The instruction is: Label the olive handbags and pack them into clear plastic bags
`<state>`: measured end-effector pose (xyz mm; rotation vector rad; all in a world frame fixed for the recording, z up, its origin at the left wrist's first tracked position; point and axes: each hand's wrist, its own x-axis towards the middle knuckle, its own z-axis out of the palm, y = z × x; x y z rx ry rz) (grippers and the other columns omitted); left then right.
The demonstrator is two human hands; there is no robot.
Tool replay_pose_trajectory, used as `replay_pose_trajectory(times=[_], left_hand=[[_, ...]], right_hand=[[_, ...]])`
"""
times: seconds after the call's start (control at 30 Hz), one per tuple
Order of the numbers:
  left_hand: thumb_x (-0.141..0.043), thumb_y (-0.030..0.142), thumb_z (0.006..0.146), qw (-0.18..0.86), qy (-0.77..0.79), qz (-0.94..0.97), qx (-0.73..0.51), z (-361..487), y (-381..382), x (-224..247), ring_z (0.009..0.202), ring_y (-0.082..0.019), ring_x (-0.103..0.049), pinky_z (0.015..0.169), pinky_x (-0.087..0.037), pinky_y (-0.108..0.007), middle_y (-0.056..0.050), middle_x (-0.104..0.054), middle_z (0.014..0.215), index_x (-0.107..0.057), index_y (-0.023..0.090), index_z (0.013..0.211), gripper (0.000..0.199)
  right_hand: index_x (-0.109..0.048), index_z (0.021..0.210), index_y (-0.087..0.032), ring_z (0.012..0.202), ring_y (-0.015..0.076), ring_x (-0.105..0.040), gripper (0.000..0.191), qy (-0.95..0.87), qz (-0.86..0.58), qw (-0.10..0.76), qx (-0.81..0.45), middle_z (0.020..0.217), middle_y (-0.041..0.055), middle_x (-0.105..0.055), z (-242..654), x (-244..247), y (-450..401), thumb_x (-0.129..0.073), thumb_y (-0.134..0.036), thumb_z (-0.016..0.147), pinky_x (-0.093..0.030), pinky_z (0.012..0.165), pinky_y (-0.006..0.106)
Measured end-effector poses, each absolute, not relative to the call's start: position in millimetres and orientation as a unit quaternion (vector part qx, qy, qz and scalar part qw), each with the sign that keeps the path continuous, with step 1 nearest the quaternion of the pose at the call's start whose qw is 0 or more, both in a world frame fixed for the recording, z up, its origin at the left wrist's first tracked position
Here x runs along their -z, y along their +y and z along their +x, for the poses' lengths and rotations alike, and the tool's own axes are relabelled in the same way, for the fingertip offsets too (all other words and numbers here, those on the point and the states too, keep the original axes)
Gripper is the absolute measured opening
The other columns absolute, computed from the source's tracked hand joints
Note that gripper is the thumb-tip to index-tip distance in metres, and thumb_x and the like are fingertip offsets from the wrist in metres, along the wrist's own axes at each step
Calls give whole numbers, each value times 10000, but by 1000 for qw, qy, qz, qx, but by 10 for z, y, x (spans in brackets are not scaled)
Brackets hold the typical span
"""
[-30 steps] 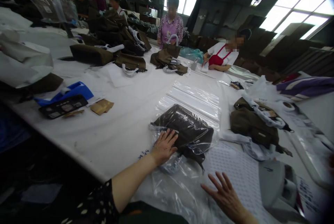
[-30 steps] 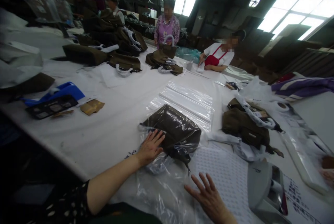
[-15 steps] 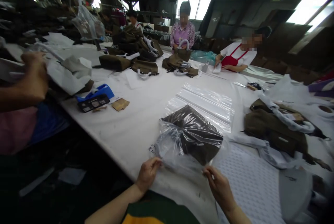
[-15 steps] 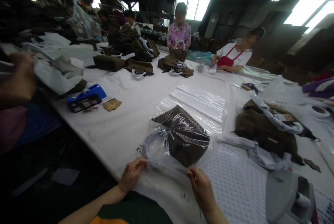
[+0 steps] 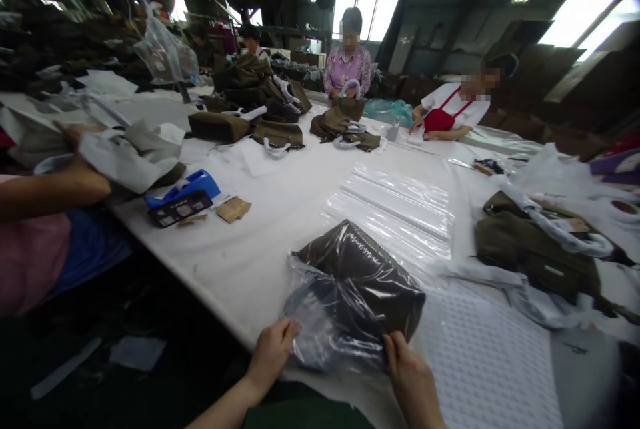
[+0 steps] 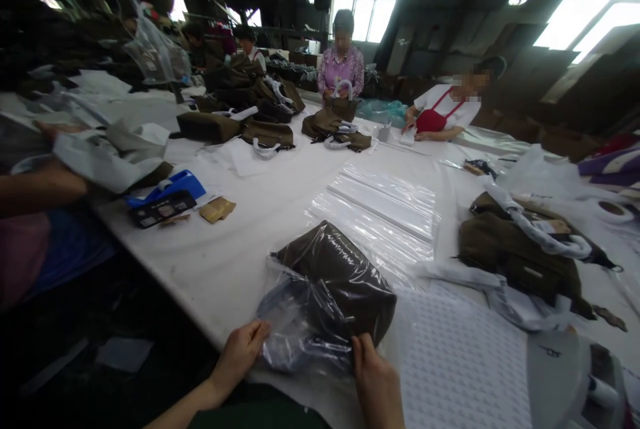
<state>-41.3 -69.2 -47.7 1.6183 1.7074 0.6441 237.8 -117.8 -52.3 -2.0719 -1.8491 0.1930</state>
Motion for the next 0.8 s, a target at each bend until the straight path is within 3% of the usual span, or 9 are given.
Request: replay_pose_trajectory(times=[0.1, 0.17, 0.23, 0.33, 0.53, 0.67, 0.8], left_hand=[[-333, 290, 919, 216, 582, 708, -337, -348, -688, 338, 894, -184, -624, 791, -494, -303, -67, -668, 921, -591, 171, 993, 294], [-355, 248, 916, 155, 453, 817, -321, -181, -629, 272, 1168, -204, -491, 988, -399, -364, -89, -582, 1197, -514, 168, 1196, 331], [-383, 271, 914, 117, 379, 883, -249, 31, -536, 301, 1288, -231, -352, 1063, -313, -423, -90, -469, 1340, -398, 154, 1323, 425], [-376, 347, 921, 67, 410, 891, -182, 264, -403, 508, 1331, -255, -269, 1064, -303, -463, -106, -345, 1423, -278, 107, 1384, 531], [-351, 307, 924, 12, 431, 890, -150, 264, -361, 785, 1351, -249, -217, 1073, -293, -455, -110, -266, 1455, -175, 94, 1414, 563], [-335, 254, 911, -3, 427, 885, -183, 252, -372, 823, 1328, -252, -277, 1050, -321, -472, -111, -305, 1441, -80, 129, 1433, 594], [-331, 322, 892, 33, 424, 871, -247, 260, -228, 1038, 1336, -304, -239, 1074, -257, -548, -49, -191, 1486, -79, 198, 1441, 616]], right_hand=[[-518, 790, -215, 439, 168, -580, 384, -647, -748, 135, -54, 543, -6, -591, 2337, 535, -1164, -255, -449, 944, -274, 390, 243], [-512, 796, -215, 452, 173, -586, 377, -650, -748, 121, -56, 552, -5, -594, 2338, 531, -1158, -254, -446, 944, -279, 397, 243], [-505, 784, -215, 459, 171, -590, 375, -653, -742, 129, -77, 549, -7, -592, 2351, 519, -1148, -260, -450, 942, -297, 404, 242], [-509, 805, -211, 458, 164, -588, 370, -642, -737, 183, -106, 549, -12, -585, 2359, 500, -1131, -299, -492, 923, -334, 407, 239], [-516, 1112, -192, 563, 132, -583, 405, -598, -722, 332, -103, 800, 23, -623, 2493, 531, -1194, -441, -505, 865, -433, 523, 239], [-587, 983, -196, 554, 118, -533, 358, -436, -776, 439, -119, 708, -6, -595, 3197, 557, -1450, -573, -486, 775, -434, 579, 244], [-555, 923, -168, 706, 153, -553, 429, -198, -804, 561, 1, 780, 27, -591, 4397, 408, -1929, -609, -519, 683, -446, 695, 285]])
